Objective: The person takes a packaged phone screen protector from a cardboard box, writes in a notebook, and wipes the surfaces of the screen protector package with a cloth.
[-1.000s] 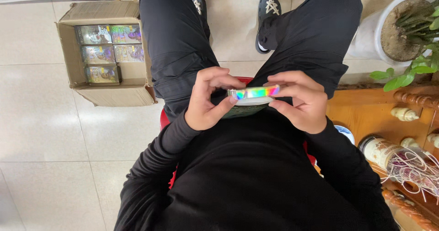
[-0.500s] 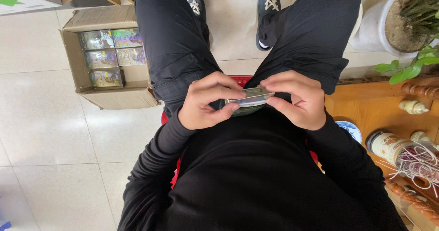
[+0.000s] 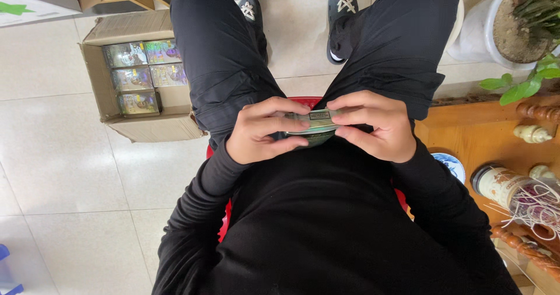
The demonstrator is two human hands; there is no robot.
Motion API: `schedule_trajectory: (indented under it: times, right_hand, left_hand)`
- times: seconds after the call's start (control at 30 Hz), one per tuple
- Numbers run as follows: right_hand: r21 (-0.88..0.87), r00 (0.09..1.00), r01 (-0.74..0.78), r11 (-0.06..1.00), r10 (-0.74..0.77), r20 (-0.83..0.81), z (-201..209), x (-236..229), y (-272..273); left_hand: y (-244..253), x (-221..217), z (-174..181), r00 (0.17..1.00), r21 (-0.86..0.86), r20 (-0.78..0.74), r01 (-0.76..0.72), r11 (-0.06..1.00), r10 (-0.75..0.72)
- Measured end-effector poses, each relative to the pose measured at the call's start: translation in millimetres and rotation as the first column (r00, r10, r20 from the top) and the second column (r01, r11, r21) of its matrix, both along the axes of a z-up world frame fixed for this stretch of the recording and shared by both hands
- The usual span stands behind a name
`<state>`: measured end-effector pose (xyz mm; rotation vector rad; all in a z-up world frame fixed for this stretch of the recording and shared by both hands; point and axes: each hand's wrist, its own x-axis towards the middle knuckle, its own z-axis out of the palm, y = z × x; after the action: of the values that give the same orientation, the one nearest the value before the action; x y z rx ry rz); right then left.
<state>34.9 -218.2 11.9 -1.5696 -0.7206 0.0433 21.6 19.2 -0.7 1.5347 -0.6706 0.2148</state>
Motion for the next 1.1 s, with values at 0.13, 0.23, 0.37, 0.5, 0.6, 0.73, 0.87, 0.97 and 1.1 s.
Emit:
schedule_trajectory:
  times: [0.13, 0.23, 0.37, 0.5, 0.6, 0.73, 0.87, 0.97, 1.1]
  right_hand:
    - [-0.033, 0.998, 0.045, 0.998, -0.044, 0.044, -4, -3, 6]
    - [-0.038, 0.996, 0.083, 0.996, -0.082, 0.046, -11, -2, 9]
    - [-0.076, 0.99, 0.136, 0.988, -0.132, 0.056, -16, 5, 14]
    - [-0.169, 0.985, 0.163, 0.972, -0.171, -0.029, -17, 20, 19]
    - [-0.125, 0.965, 0.141, 0.982, -0.165, -0.204, -31, 29, 23]
    - [-0.1, 0.933, 0.136, 0.986, -0.162, -0.321, -44, 45, 30]
    - [0.071, 0.791, 0.124, 0.99, -0.056, -0.609, -41, 54, 43]
    - [0.123, 0.589, 0.035, 0.992, 0.079, -0.804, -32, 63, 44]
    - [0.096, 0.622, -0.158, 0.983, 0.174, -0.764, -30, 69, 42]
  left_hand:
    - [0, 0, -1, 0.999, 0.017, -0.003, -0.036, 0.999, 0.036]
    - [-1, 1, -7, 0.998, 0.04, 0.011, -0.06, 0.997, 0.059]
    - [-5, 1, -22, 0.986, 0.135, 0.001, -0.168, 0.977, 0.169]
    - [-9, 12, -13, 0.977, 0.195, -0.071, -0.182, 0.964, 0.199]
    - [-12, 19, -21, 0.972, 0.201, -0.104, -0.185, 0.962, 0.209]
    - [-9, 34, -38, 0.937, 0.112, -0.232, -0.242, 0.964, 0.262]
    - [1, 64, -27, 0.926, 0.022, -0.246, -0.292, 0.956, 0.288]
    - [8, 92, -6, 0.921, 0.057, -0.231, -0.308, 0.95, 0.313]
    - [10, 129, 0, 0.907, 0.125, -0.229, -0.333, 0.935, 0.354]
